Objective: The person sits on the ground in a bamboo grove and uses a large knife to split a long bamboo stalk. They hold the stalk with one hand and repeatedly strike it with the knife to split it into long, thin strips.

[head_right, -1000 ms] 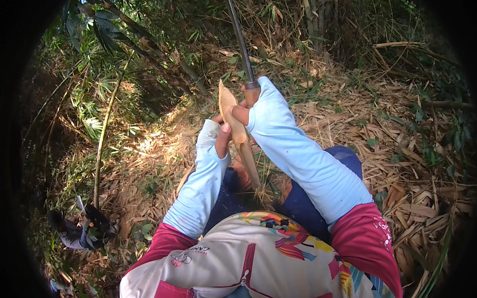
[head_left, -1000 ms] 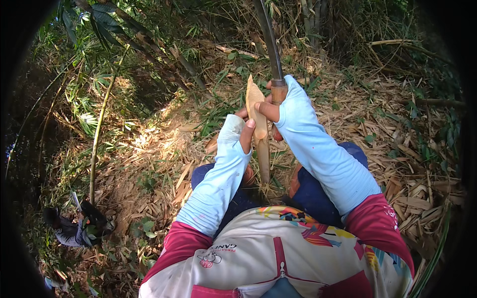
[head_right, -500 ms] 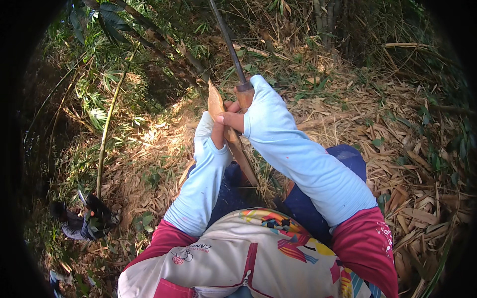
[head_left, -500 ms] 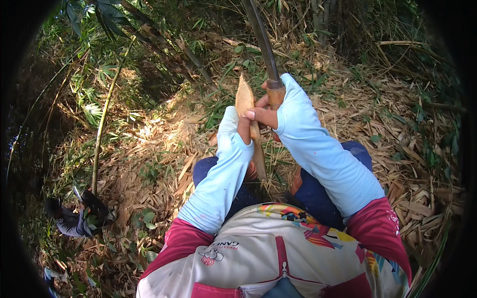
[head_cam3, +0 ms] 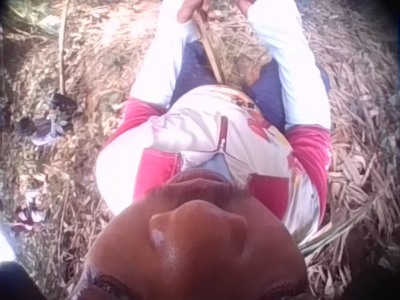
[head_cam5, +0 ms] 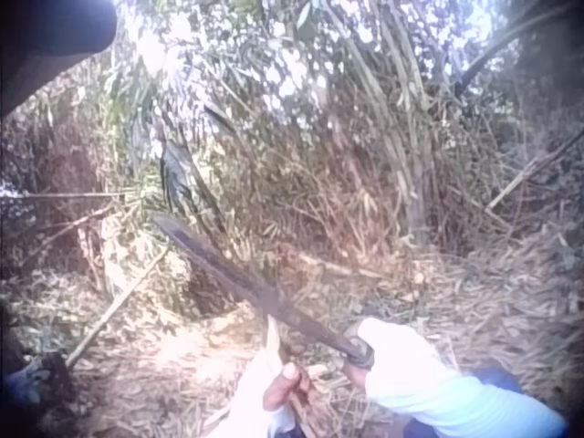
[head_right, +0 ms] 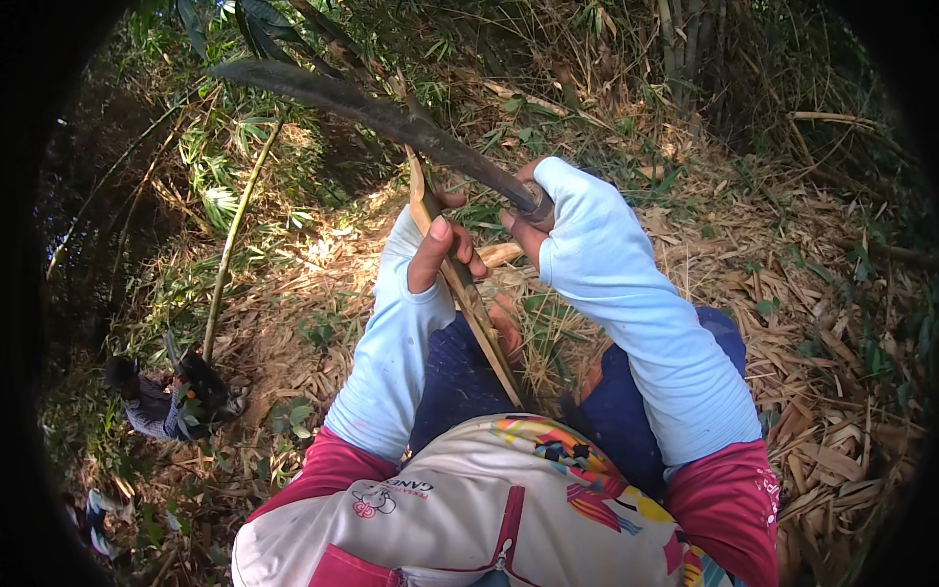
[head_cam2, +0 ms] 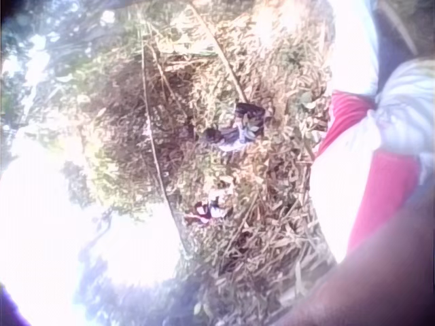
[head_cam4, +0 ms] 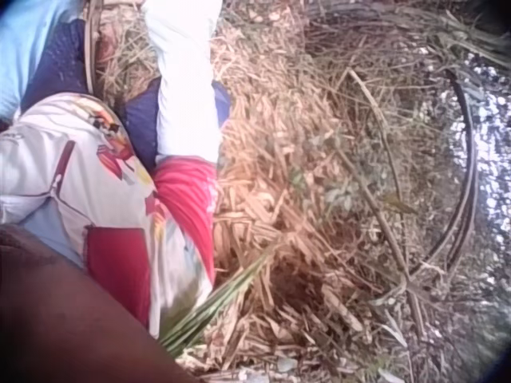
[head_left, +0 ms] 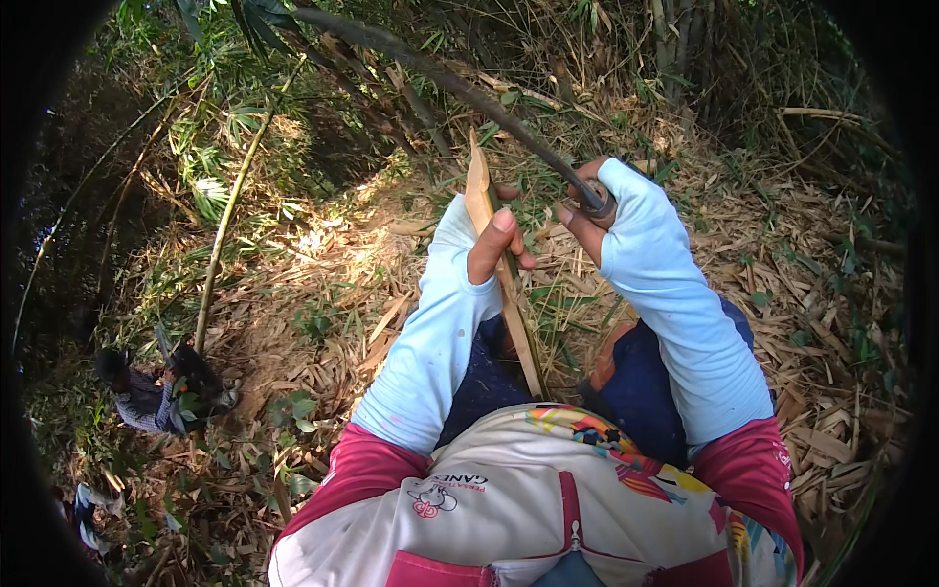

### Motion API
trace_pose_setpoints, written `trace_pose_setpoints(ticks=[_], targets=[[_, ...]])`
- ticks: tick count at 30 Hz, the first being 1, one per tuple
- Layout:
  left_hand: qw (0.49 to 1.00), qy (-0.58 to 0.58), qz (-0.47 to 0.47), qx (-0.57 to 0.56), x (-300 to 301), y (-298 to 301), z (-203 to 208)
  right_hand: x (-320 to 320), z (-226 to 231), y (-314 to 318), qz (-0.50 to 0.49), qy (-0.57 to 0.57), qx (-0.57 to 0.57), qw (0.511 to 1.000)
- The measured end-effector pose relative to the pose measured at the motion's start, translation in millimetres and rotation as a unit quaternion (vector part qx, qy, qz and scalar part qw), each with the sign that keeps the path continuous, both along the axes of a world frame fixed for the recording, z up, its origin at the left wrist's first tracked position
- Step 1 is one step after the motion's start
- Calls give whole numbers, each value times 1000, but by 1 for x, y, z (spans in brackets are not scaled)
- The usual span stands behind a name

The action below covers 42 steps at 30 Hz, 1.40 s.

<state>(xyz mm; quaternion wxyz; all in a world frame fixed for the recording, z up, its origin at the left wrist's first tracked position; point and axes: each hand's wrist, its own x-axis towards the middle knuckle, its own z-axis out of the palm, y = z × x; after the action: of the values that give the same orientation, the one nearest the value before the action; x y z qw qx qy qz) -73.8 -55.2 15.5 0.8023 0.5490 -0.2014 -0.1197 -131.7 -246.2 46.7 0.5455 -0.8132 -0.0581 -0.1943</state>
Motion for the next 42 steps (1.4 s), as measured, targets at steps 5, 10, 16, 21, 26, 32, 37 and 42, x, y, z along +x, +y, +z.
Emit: trace_pose_setpoints(ticks=[5,10,16,21,26,32,37,42], targets=[[988,-56,0,141,1,6,-2,-3,-4,1,-13,-149,-157,976],[989,57,-77,-113,5,12,-4,-4,7,3,25,-209,-258,943],[988,130,-57,-54,-13,11,25,-9,8,1,19,-210,-265,941],[987,-93,11,132,-36,3,36,-11,11,-2,10,-204,-306,930],[989,-69,26,131,-46,-3,42,-15,12,-1,-19,-211,-334,918],[936,-280,-16,215,-36,-1,53,-16,11,-4,-44,-229,-337,912],[948,-259,-8,185,-39,-4,56,-18,12,-5,-66,-241,-341,906],[912,-322,-2,253,-42,-3,67,-20,15,-6,-70,-243,-335,908]])
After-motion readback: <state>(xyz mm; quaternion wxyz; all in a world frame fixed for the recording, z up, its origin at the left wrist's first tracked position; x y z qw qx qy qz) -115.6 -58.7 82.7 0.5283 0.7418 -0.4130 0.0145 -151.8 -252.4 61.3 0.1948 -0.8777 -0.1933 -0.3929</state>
